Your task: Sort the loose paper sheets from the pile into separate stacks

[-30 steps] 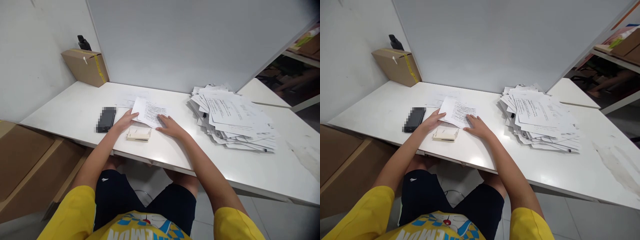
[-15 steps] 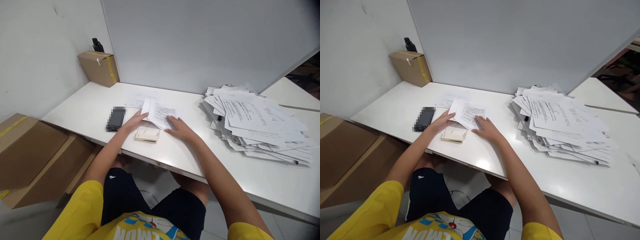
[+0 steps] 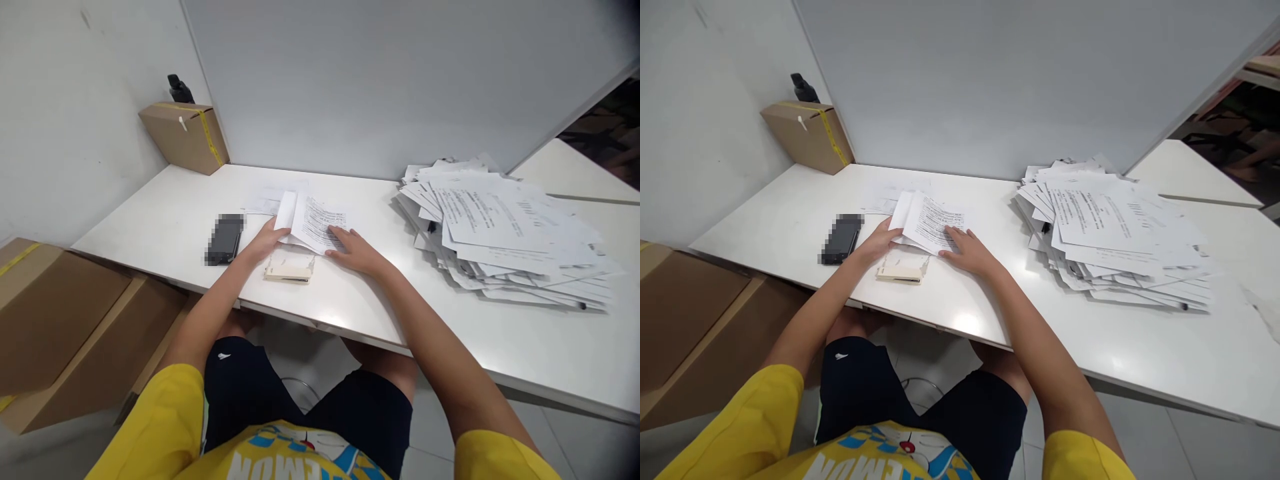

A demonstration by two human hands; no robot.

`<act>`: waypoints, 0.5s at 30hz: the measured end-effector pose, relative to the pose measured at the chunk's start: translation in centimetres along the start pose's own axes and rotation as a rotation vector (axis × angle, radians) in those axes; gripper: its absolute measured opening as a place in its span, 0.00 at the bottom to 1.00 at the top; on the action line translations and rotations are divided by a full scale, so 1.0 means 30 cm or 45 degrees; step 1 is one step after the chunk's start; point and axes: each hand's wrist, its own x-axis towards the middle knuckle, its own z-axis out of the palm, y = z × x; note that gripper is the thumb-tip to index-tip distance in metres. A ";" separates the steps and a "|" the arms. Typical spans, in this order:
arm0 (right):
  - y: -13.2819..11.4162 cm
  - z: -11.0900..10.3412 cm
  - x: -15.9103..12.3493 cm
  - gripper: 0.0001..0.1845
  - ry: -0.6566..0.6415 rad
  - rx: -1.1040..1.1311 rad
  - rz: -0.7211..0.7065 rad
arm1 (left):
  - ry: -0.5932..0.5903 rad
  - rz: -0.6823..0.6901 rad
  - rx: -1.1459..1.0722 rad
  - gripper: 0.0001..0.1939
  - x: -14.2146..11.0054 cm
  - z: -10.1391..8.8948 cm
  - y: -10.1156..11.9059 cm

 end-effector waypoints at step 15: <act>0.015 -0.031 -0.002 0.42 0.377 0.081 0.174 | 1.046 0.596 -0.397 0.16 -0.258 -0.134 0.110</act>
